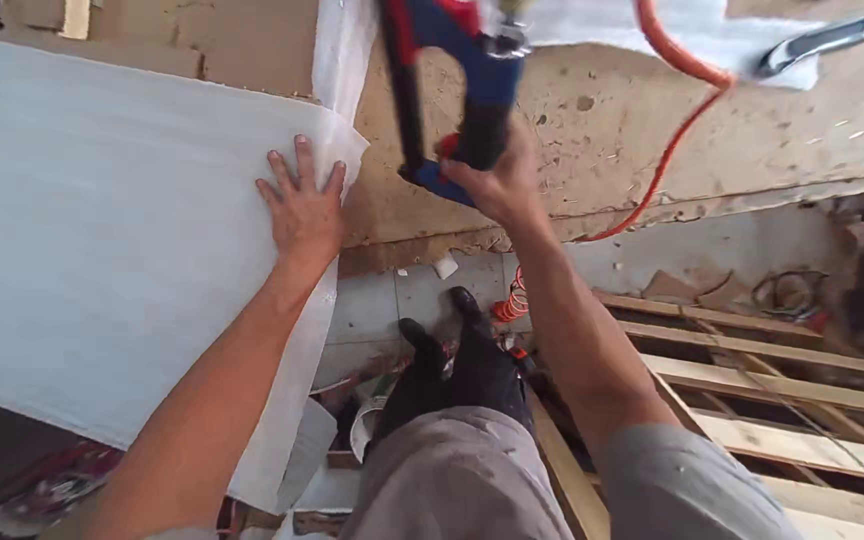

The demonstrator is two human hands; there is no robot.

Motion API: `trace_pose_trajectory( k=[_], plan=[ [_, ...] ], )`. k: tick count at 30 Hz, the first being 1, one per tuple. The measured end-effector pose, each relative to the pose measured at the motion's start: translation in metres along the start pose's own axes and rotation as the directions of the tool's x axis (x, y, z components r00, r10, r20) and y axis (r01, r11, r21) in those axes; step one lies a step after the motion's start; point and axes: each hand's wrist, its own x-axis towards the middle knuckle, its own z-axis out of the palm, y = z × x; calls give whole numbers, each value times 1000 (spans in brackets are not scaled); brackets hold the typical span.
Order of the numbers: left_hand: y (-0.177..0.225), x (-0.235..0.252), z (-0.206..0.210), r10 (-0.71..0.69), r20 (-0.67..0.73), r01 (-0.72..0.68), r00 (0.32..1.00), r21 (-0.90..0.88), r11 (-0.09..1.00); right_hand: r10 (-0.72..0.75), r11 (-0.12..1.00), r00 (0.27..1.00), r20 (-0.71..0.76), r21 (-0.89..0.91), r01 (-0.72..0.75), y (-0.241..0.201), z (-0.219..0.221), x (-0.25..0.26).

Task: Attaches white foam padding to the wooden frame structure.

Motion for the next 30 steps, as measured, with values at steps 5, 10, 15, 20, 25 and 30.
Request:
trace_pose_trajectory(
  k=[5,10,15,20,25,30],
  plan=[
    [4,4,0,-16,29,13,999,103,995,-127,979,987,102,-149,142,30,44,41],
    [3,2,0,0,9,-1,1000,81,997,-169,970,968,184,-141,197,32,59,46],
    [1,1,1,8,11,-9,1000,98,995,-213,970,957,198,-70,231,38,70,51],
    [1,2,2,3,9,-4,1000,109,994,-252,963,941,224,-39,267,35,80,52],
    [-1,0,-1,18,27,-20,999,81,997,-287,952,931,224,-42,304,37,87,50],
    [-26,-13,-14,176,121,-175,977,-16,984,-277,954,917,288,-34,299,34,84,41]
  ],
)
